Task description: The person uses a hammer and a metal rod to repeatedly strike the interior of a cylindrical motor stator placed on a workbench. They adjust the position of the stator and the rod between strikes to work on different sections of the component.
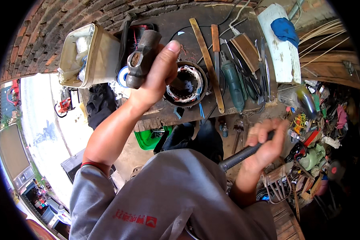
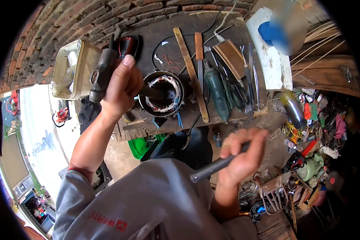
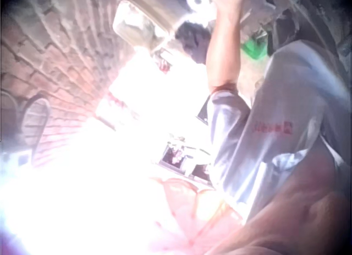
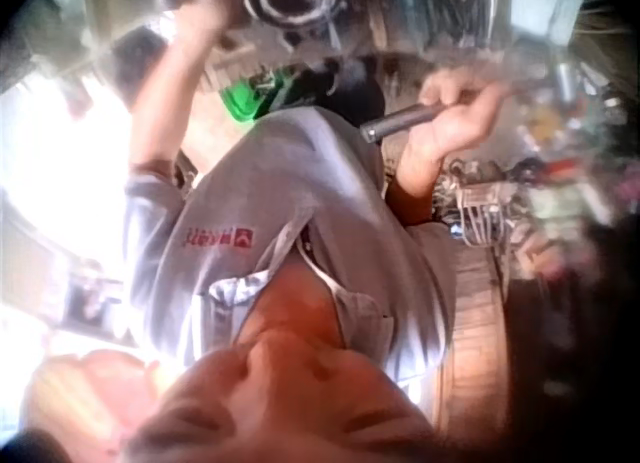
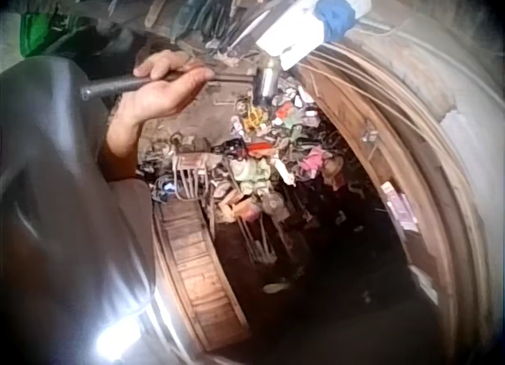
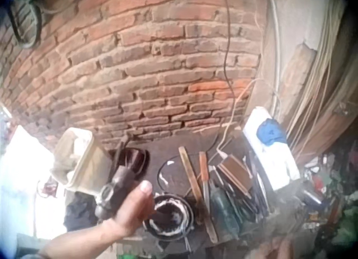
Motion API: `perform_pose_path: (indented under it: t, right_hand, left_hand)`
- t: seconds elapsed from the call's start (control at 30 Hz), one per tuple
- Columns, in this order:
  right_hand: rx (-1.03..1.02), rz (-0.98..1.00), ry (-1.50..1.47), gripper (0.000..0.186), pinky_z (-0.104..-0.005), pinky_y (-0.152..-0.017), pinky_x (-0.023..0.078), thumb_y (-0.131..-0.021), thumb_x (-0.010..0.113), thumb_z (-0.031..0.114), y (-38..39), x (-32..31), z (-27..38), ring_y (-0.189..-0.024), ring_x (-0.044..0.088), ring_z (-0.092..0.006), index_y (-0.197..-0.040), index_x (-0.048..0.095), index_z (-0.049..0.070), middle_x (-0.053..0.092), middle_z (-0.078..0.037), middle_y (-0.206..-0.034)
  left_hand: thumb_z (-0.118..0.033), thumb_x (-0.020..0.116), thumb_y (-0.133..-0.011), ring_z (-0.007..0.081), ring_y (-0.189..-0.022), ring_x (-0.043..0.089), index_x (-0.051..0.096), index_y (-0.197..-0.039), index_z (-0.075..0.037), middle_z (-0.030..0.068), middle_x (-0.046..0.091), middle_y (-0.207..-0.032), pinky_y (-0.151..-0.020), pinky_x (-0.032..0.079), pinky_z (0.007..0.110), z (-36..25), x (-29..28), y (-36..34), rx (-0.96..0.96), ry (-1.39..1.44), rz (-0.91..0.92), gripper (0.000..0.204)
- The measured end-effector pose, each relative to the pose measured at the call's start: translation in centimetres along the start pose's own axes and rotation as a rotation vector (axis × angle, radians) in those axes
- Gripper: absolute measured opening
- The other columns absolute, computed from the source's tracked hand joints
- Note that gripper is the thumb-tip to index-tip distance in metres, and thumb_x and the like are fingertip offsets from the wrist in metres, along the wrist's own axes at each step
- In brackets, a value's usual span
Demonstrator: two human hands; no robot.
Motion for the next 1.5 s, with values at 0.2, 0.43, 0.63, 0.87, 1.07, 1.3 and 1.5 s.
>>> perform_pose_path:
  t: [0.2,0.43,0.63,0.87,1.07,1.3,1.5]
  right_hand:
    - [0.391,0.275,-0.007,0.036,-0.0246,-0.034,0.034,-0.101,0.039,0.035,7.1,7.0,-11.0,-0.036,0.041,-0.0108,-0.078,0.046,0.010,0.043,-0.001,-0.051]
    - [0.097,0.129,0.311,0.017,-0.0212,-0.030,0.033,-0.097,0.053,0.015,1.4,0.9,-7.5,-0.036,0.038,-0.0058,-0.085,0.051,0.003,0.043,0.000,-0.054]
    - [0.119,0.210,0.436,0.037,-0.0164,-0.053,0.036,-0.092,0.064,0.016,-0.9,1.2,-9.8,-0.059,0.043,-0.0002,-0.121,0.057,-0.005,0.054,0.006,-0.073]
    - [0.175,0.208,0.429,0.040,-0.0175,-0.061,0.037,-0.093,0.062,0.016,0.2,4.5,-12.7,-0.067,0.043,-0.0016,-0.124,0.055,-0.009,0.051,0.007,-0.076]
    - [0.216,0.376,0.651,0.038,-0.0226,-0.058,0.041,-0.090,0.062,0.022,-5.5,8.8,-12.4,-0.064,0.051,-0.0060,-0.112,0.063,-0.009,0.060,-0.002,-0.072]
    - [0.199,0.606,0.839,0.037,-0.0272,-0.086,0.047,-0.080,0.061,0.012,-7.6,12.5,-13.8,-0.096,0.064,-0.0178,-0.111,0.063,-0.009,0.068,-0.018,-0.108]
    - [0.130,0.552,0.871,0.034,-0.0257,-0.078,0.048,-0.084,0.064,0.011,-8.5,9.3,-15.6,-0.086,0.065,-0.0147,-0.111,0.063,-0.009,0.070,-0.014,-0.097]
  left_hand:
    - [-0.030,0.058,-0.093,0.0078,-0.038,0.035,0.045,-0.060,-0.009,-0.0031,0.038,-0.045,-0.038,0.027,0.026,-0.8,-0.1,-0.6,0.121,-0.434,-0.020,0.041]
    - [-0.035,0.041,-0.100,0.0077,-0.040,0.026,0.042,-0.067,-0.009,0.0035,0.041,-0.059,-0.040,0.025,0.024,-6.5,-1.3,1.1,0.090,0.069,0.018,0.042]
    - [-0.025,0.059,-0.093,0.0171,-0.064,0.063,0.067,-0.105,-0.001,0.0146,0.069,-0.088,-0.057,0.048,0.030,0.9,-6.4,4.9,-0.176,-0.830,-0.100,0.028]
    - [-0.025,0.060,-0.093,0.0200,-0.058,0.066,0.067,-0.105,0.000,0.0184,0.068,-0.081,-0.059,0.051,0.033,8.0,-7.8,6.3,-0.402,-0.778,-0.218,0.029]
    - [-0.031,0.052,-0.097,0.0153,-0.056,0.064,0.058,-0.121,0.001,0.0150,0.061,-0.122,-0.053,0.051,0.027,8.8,-6.9,12.6,-0.505,-0.469,-0.221,0.040]
    - [-0.011,0.061,-0.090,0.0193,-0.088,0.066,0.057,-0.124,0.000,0.0154,0.061,-0.122,-0.072,0.054,0.031,9.8,-4.4,13.9,-0.229,-0.565,-0.267,0.035]
    - [-0.004,0.070,-0.078,0.0317,-0.100,0.064,0.064,-0.111,-0.002,0.0193,0.064,-0.114,-0.086,0.051,0.037,9.6,-5.1,13.2,-0.145,-0.770,-0.272,0.033]
Point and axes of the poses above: each hand's wrist, its own y-axis away from the middle knuckle, its own x-axis out of the palm, z = x × y, the point moved 9 cm from there along -y, towards the middle knuckle
